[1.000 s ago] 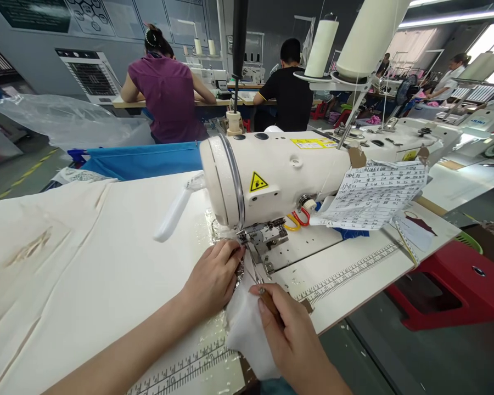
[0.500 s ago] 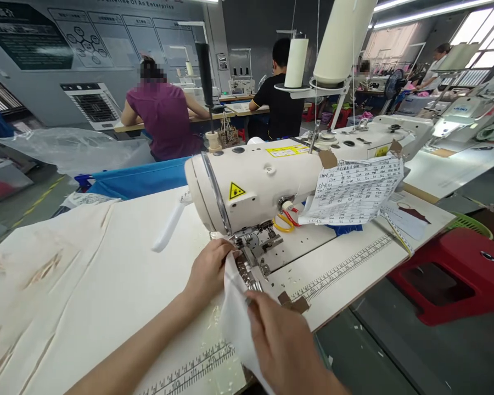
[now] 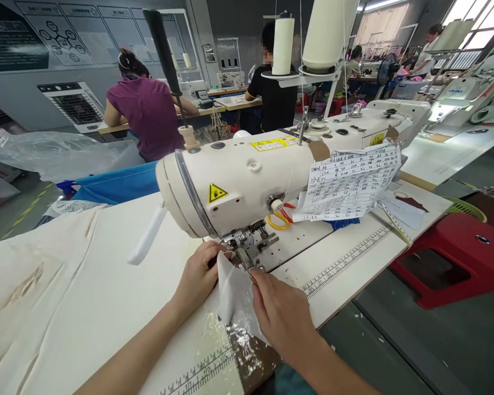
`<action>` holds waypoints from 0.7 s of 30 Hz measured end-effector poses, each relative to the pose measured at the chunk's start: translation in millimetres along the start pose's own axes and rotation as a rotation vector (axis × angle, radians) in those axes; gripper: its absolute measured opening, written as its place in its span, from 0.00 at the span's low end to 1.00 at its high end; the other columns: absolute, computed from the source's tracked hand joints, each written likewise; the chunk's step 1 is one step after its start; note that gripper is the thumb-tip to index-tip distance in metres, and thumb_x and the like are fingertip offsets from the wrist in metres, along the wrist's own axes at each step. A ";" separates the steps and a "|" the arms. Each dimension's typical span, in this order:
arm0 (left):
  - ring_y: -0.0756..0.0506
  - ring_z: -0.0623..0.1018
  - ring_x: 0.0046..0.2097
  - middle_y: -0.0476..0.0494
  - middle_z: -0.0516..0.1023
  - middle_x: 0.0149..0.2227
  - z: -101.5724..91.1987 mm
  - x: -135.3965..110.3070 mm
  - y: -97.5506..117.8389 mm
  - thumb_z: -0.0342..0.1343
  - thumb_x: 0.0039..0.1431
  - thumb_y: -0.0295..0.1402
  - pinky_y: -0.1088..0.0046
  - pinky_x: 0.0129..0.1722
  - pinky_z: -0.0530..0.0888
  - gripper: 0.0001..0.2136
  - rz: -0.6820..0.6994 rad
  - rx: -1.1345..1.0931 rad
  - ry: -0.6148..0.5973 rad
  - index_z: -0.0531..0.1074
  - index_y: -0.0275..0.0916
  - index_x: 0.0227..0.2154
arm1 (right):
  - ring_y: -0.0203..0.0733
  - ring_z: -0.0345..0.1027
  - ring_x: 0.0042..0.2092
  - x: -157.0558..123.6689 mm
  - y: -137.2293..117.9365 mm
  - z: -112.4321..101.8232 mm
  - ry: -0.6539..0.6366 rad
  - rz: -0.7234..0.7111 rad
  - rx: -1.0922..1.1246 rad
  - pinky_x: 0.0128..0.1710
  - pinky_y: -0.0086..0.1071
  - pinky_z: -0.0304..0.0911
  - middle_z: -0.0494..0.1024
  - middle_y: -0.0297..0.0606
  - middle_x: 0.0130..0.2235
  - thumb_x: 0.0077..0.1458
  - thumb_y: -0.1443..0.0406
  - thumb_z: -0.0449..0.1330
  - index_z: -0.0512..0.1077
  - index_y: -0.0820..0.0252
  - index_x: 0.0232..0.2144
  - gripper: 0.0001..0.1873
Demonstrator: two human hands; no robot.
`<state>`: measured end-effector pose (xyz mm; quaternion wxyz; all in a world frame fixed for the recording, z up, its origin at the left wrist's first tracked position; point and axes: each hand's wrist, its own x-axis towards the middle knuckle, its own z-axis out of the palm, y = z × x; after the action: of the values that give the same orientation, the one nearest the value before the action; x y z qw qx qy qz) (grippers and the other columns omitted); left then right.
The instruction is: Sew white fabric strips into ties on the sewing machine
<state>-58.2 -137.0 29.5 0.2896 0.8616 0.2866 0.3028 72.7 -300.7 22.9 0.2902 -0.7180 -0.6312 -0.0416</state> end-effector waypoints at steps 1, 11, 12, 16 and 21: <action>0.44 0.78 0.40 0.44 0.79 0.37 0.1 0.0 -0.5 0.51 0.64 0.40 0.68 0.40 0.74 0.13 0.000 0.003 -0.002 0.77 0.41 0.31 | 0.45 0.78 0.32 0.2 0.6 0.4 0.000 -0.002 0.000 0.25 0.33 0.63 0.82 0.41 0.37 0.64 0.72 0.50 0.70 0.63 0.50 0.15; 0.45 0.78 0.39 0.45 0.79 0.36 -0.1 -0.5 -1.1 0.51 0.64 0.38 0.69 0.39 0.74 0.12 0.000 -0.003 0.008 0.76 0.41 0.30 | 0.46 0.78 0.33 0.6 1.9 3.5 -0.020 0.003 -0.006 0.25 0.35 0.65 0.82 0.42 0.38 0.65 0.72 0.50 0.70 0.64 0.51 0.15; 0.45 0.78 0.39 0.45 0.79 0.36 -0.2 -0.5 -0.9 0.51 0.64 0.39 0.69 0.39 0.74 0.12 0.002 0.002 0.008 0.76 0.41 0.30 | 0.46 0.78 0.33 0.6 1.9 3.6 -0.028 0.001 -0.005 0.25 0.35 0.65 0.82 0.42 0.39 0.65 0.72 0.50 0.70 0.64 0.51 0.15; 0.44 0.78 0.39 0.44 0.79 0.37 -0.5 0.0 -0.1 0.50 0.65 0.41 0.68 0.38 0.75 0.13 0.001 0.013 0.001 0.77 0.42 0.31 | 0.45 0.78 0.34 2.1 3.0 4.4 -0.043 -0.009 -0.012 0.26 0.33 0.63 0.82 0.42 0.40 0.65 0.71 0.51 0.69 0.64 0.54 0.16; 0.44 0.78 0.38 0.44 0.79 0.36 -1.6 1.1 0.9 0.50 0.65 0.41 0.68 0.38 0.74 0.14 0.009 0.022 -0.003 0.77 0.42 0.31 | 0.45 0.77 0.32 2.1 2.4 3.4 -0.037 -0.018 -0.008 0.24 0.34 0.62 0.81 0.40 0.37 0.64 0.72 0.52 0.70 0.64 0.53 0.16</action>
<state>-58.3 -136.4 31.5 0.2791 0.8664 0.2858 0.2997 74.3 -297.4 20.2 0.2750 -0.7142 -0.6427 -0.0335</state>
